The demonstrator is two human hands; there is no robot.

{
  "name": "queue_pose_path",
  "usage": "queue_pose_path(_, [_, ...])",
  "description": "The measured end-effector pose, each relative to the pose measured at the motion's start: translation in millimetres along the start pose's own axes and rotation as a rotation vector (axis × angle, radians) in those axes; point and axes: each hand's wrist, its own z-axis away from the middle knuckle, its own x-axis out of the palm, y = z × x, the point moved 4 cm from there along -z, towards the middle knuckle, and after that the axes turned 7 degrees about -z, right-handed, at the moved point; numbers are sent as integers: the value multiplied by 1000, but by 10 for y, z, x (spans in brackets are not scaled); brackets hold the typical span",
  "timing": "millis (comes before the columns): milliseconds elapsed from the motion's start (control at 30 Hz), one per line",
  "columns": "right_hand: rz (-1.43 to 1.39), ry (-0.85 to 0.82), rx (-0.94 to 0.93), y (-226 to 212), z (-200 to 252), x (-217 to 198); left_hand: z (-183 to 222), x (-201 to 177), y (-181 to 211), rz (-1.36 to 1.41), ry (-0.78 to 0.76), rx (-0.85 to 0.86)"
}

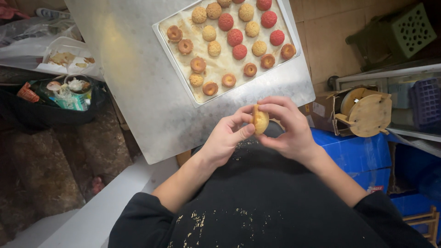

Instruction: The person handles baked pastries by picking them up from a tray, turning and pressing each one by hand, and placing them back onto the baking tray.

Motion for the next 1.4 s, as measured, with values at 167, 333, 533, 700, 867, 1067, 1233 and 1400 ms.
queue_pose_path(167, [-31, 2, -5, -72, 15, -19, 10, 43, 2, -14, 8, -22])
queue_pose_path(333, [134, -16, -154, -92, 36, 9, 20, 33, -29, 138, 44, -180])
queue_pose_path(533, [-29, 8, -7, -32, 48, 54, 49, -20, -129, 3, 35, -64])
queue_pose_path(700, [167, 5, -240, -70, 34, 95, 77, 16, -137, 102, 96, -128])
queue_pose_path(867, [-50, -90, -72, 24, 38, 49, 54, 5, -87, -450, 115, 84])
queue_pose_path(1067, [147, -61, -210, 121, 147, 135, 92, -25, -157, -228, 130, -77])
queue_pose_path(1233, [-92, -103, 15, 247, 137, 161, 85, -41, -111, -527, 95, 70])
queue_pose_path(1400, [116, -66, -124, 333, 97, 201, 69, -91, -394, 156, 161, -277])
